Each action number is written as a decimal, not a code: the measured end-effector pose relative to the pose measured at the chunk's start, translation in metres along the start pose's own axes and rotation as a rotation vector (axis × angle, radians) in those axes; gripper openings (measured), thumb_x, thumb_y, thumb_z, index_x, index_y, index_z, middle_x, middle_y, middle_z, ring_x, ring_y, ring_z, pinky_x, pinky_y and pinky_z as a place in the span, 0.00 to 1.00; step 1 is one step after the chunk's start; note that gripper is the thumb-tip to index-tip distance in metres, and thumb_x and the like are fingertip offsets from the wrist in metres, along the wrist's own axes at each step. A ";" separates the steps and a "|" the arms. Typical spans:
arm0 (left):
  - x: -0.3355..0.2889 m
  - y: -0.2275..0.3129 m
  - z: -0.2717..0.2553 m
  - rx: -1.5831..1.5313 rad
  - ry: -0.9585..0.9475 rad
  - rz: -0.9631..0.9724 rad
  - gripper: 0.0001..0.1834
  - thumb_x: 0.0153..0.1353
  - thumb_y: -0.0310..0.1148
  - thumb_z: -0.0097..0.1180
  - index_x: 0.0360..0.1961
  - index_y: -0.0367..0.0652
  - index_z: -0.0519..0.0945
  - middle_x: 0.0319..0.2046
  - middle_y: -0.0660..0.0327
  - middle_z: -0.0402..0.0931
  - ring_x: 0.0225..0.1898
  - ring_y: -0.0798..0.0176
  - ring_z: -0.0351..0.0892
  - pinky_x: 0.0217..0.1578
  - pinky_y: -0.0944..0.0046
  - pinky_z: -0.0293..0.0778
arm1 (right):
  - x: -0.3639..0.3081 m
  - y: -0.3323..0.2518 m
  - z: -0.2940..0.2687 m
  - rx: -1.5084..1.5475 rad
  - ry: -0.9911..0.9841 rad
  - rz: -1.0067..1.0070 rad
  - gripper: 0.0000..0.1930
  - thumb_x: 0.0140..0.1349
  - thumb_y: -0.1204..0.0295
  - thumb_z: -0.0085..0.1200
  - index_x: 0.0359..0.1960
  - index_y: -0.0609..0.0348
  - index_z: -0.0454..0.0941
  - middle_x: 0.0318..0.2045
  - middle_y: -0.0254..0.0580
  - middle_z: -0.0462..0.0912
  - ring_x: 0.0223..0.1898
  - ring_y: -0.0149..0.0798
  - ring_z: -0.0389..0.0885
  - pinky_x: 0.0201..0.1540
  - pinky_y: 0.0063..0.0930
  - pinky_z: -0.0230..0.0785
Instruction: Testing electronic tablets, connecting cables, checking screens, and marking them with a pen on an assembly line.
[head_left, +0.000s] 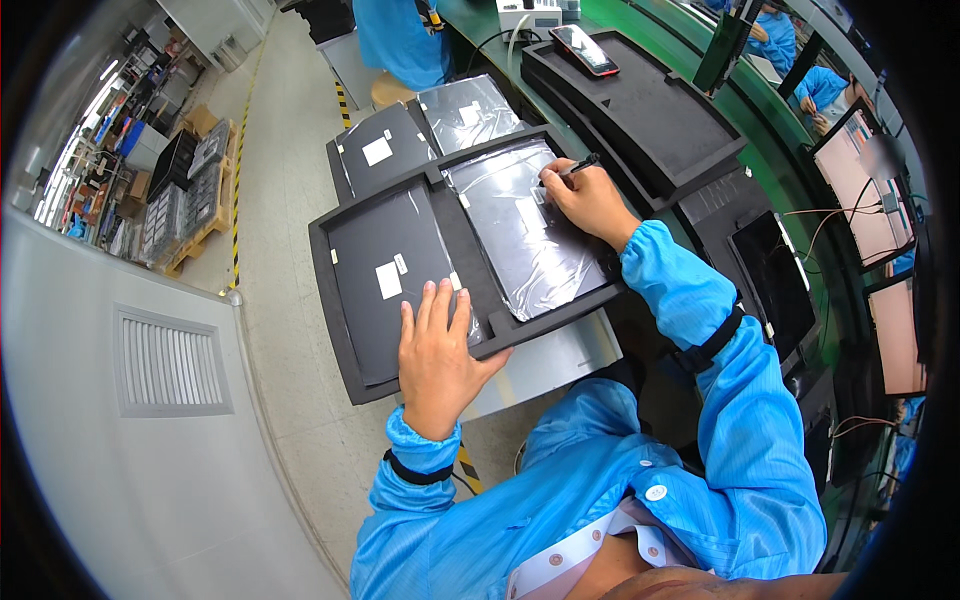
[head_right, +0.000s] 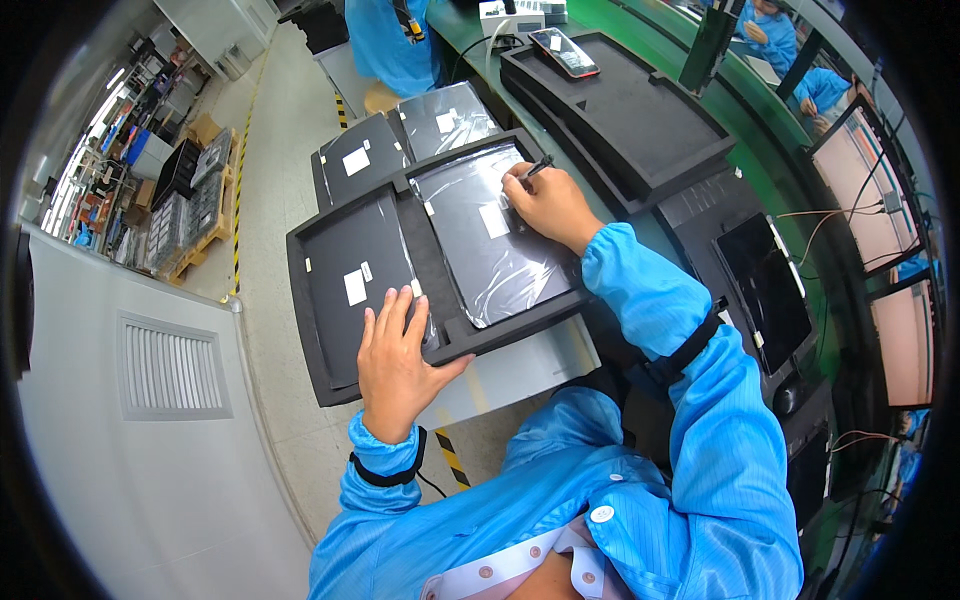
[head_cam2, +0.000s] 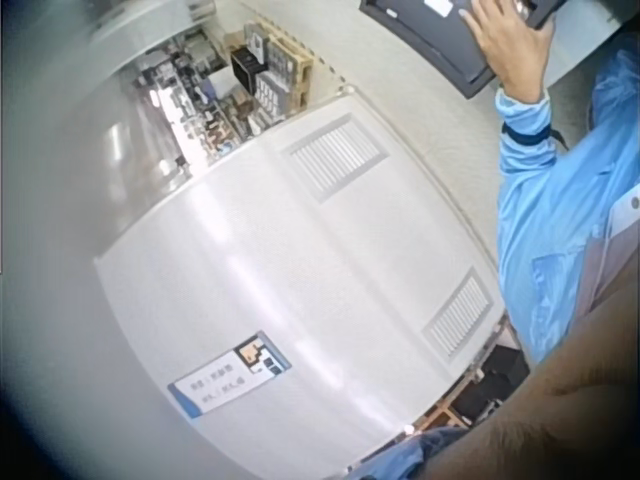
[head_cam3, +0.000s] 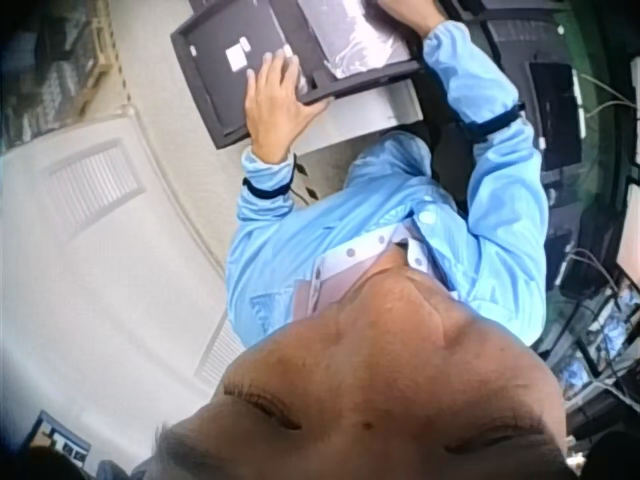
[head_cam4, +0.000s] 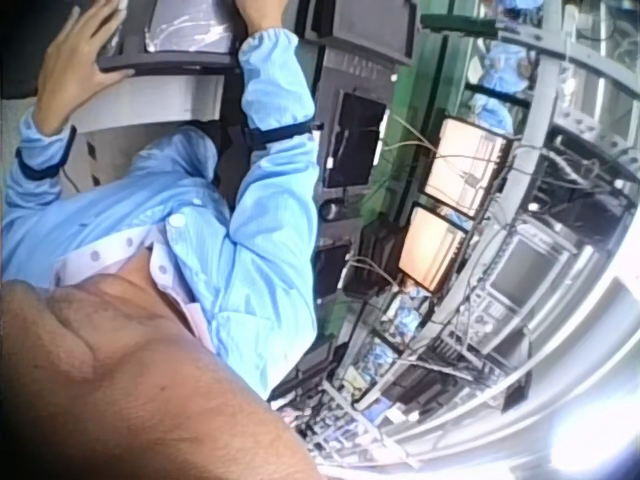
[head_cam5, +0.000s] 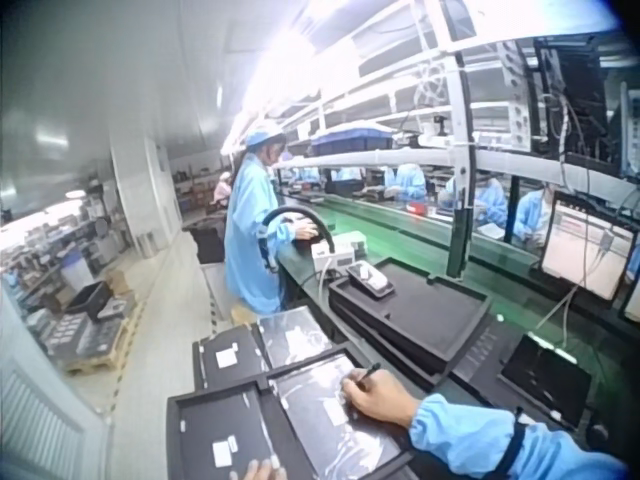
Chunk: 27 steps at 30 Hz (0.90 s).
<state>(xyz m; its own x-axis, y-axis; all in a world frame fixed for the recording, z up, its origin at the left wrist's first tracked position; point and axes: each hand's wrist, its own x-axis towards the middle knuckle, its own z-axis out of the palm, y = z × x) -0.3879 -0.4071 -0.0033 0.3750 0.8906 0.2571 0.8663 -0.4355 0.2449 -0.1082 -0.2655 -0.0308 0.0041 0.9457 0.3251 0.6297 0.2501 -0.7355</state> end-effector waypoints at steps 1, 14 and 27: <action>0.000 0.000 0.000 0.003 0.008 0.000 0.47 0.40 0.53 0.79 0.60 0.36 0.78 0.64 0.45 0.72 0.70 0.44 0.66 0.69 0.38 0.59 | 0.000 0.000 0.001 -0.003 -0.022 0.026 0.16 0.67 0.63 0.53 0.37 0.66 0.84 0.24 0.55 0.83 0.23 0.51 0.82 0.29 0.39 0.71; -0.025 0.091 0.036 -0.573 0.180 0.449 0.34 0.49 0.32 0.73 0.59 0.36 0.76 0.60 0.47 0.74 0.65 0.39 0.70 0.68 0.35 0.58 | -0.226 -0.030 -0.184 -0.160 0.053 0.358 0.18 0.71 0.58 0.55 0.33 0.62 0.83 0.21 0.45 0.79 0.24 0.42 0.78 0.31 0.37 0.70; -0.071 0.394 0.117 -0.724 -0.396 1.456 0.35 0.57 0.33 0.65 0.66 0.37 0.69 0.67 0.42 0.63 0.73 0.36 0.57 0.71 0.29 0.45 | -0.513 -0.055 -0.300 -0.758 -0.032 1.093 0.29 0.64 0.44 0.55 0.29 0.63 0.86 0.28 0.59 0.85 0.34 0.59 0.86 0.40 0.51 0.78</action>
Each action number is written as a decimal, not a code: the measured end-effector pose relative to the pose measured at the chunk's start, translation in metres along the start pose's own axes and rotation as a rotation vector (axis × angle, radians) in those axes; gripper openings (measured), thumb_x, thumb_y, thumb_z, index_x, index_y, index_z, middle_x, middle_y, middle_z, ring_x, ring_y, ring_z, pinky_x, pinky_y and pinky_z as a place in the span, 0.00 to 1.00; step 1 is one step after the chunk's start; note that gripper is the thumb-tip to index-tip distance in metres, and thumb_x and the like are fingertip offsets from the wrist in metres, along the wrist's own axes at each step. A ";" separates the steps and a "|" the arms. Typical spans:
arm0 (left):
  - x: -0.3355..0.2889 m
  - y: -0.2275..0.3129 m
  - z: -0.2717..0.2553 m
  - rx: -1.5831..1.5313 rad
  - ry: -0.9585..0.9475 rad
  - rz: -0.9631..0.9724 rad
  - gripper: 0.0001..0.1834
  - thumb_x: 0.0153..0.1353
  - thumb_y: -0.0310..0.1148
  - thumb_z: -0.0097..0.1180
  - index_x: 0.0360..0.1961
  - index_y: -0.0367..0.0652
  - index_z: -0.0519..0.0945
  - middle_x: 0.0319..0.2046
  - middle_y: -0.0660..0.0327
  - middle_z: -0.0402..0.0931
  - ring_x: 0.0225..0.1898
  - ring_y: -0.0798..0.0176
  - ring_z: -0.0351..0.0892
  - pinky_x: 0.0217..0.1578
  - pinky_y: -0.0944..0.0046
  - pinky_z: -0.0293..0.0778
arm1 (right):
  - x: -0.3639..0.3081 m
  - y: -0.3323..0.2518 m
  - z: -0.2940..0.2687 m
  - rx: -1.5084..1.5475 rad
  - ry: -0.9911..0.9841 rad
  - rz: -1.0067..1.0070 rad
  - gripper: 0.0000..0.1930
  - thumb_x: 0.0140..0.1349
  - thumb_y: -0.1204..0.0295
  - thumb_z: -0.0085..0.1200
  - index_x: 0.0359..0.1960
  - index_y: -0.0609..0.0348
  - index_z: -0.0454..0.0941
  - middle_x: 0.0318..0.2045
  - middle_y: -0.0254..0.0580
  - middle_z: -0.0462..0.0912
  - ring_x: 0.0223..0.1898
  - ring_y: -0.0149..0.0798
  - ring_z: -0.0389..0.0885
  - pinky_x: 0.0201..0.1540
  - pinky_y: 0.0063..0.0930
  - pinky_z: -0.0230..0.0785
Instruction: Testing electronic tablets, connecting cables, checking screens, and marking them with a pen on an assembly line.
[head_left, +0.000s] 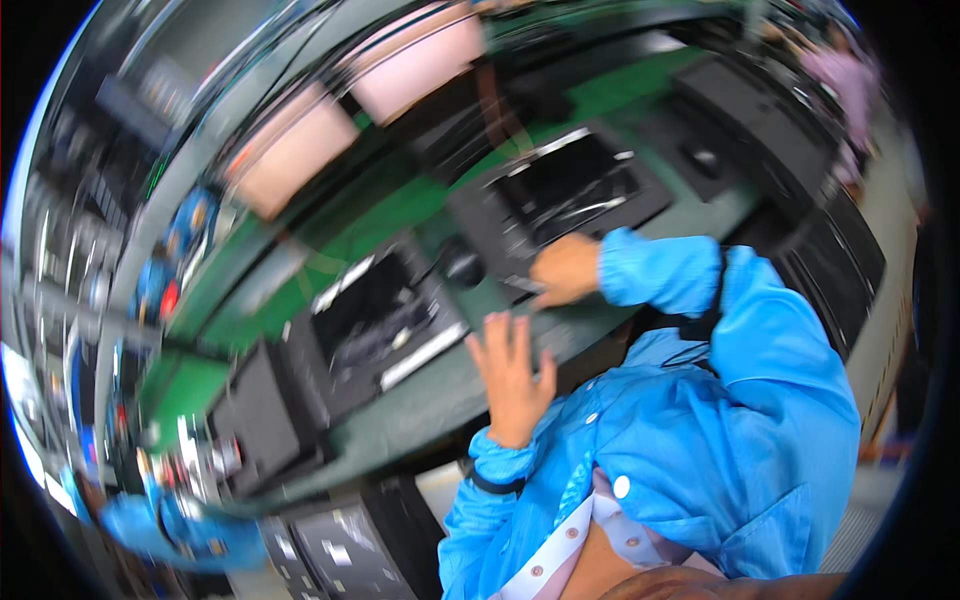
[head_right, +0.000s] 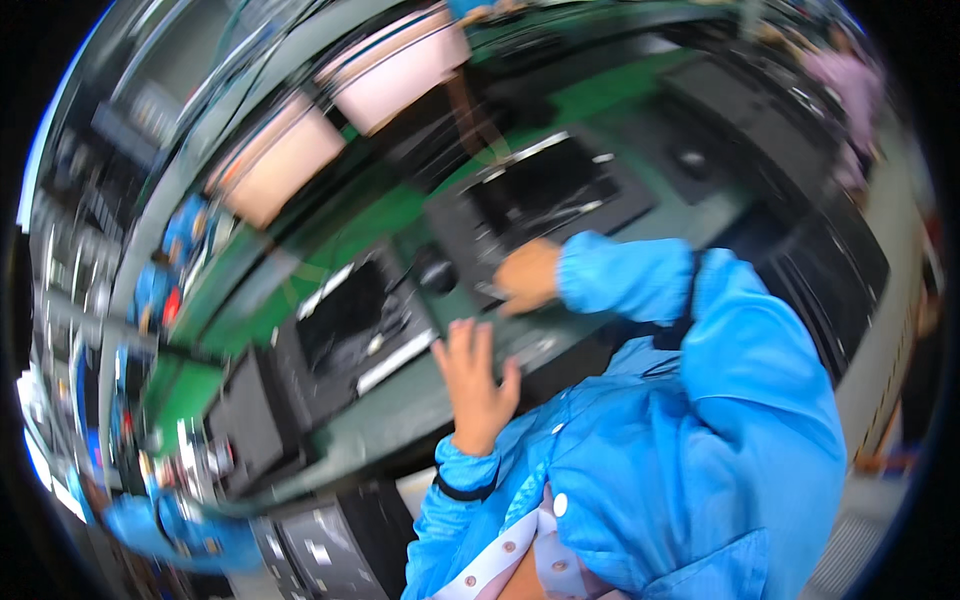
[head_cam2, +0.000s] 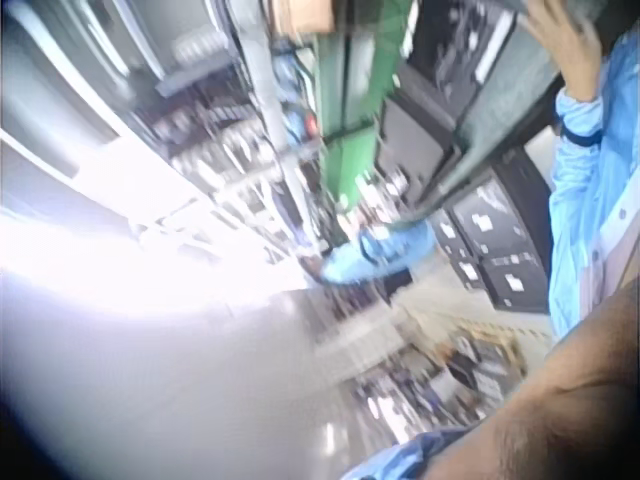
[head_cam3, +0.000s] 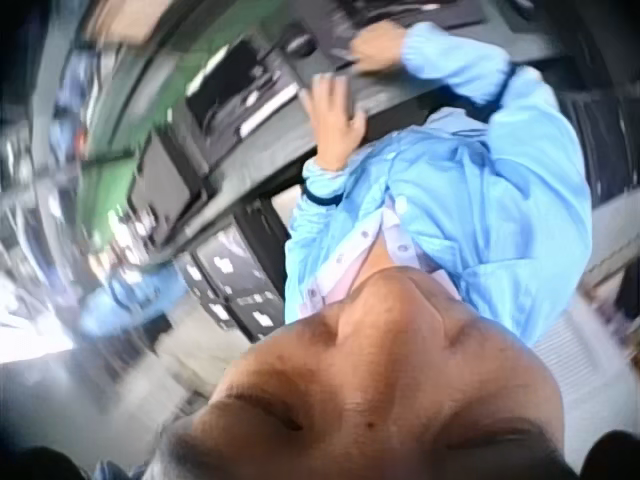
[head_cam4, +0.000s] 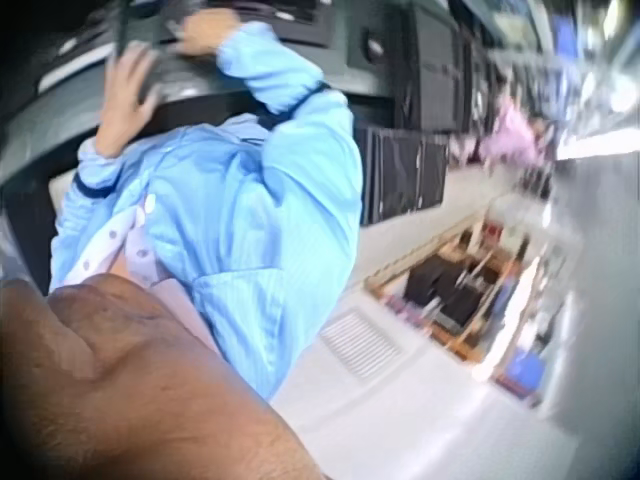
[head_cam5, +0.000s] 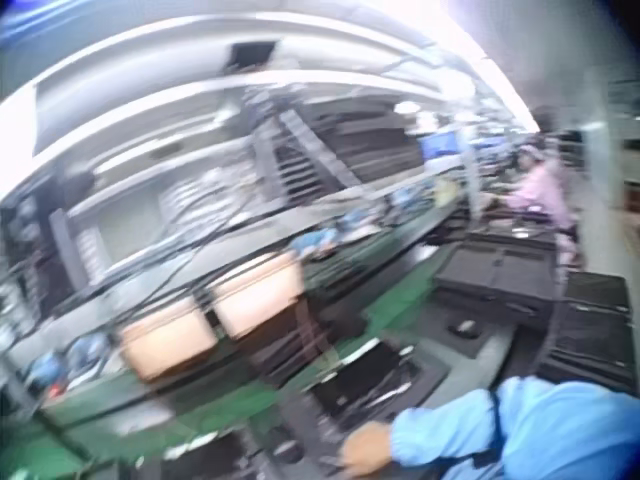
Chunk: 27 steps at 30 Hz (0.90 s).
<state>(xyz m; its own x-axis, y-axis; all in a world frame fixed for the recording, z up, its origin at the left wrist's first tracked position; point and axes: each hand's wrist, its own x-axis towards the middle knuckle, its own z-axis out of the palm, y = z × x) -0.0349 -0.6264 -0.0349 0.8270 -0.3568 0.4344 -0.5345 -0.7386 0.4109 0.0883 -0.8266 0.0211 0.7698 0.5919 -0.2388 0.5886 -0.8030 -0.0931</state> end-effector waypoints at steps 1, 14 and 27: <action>0.012 0.002 0.008 0.002 0.052 -0.010 0.39 0.57 0.34 0.66 0.68 0.35 0.65 0.69 0.41 0.61 0.74 0.36 0.54 0.71 0.29 0.43 | 0.002 -0.001 -0.006 0.119 -0.025 0.024 0.33 0.66 0.41 0.50 0.29 0.64 0.85 0.27 0.60 0.84 0.34 0.61 0.86 0.39 0.52 0.77; 0.016 -0.004 0.051 0.146 0.191 -0.118 0.39 0.57 0.37 0.66 0.67 0.33 0.66 0.70 0.41 0.58 0.75 0.35 0.50 0.73 0.30 0.39 | -0.322 0.308 -0.011 -0.115 0.047 1.243 0.26 0.58 0.53 0.64 0.53 0.56 0.82 0.51 0.49 0.82 0.56 0.52 0.80 0.56 0.47 0.74; -0.015 0.020 -0.050 -0.637 0.774 -0.158 0.47 0.57 0.32 0.69 0.75 0.36 0.57 0.73 0.46 0.58 0.74 0.46 0.57 0.72 0.46 0.52 | -0.229 0.063 0.010 0.053 1.282 0.221 0.12 0.66 0.83 0.57 0.51 0.71 0.76 0.46 0.54 0.80 0.48 0.55 0.79 0.54 0.47 0.71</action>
<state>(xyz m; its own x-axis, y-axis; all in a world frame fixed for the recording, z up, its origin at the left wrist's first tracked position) -0.0665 -0.6075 0.0074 0.6769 0.3542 0.6452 -0.6094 -0.2220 0.7612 -0.0534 -1.0138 0.0605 0.5517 0.0680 0.8313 0.4323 -0.8757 -0.2152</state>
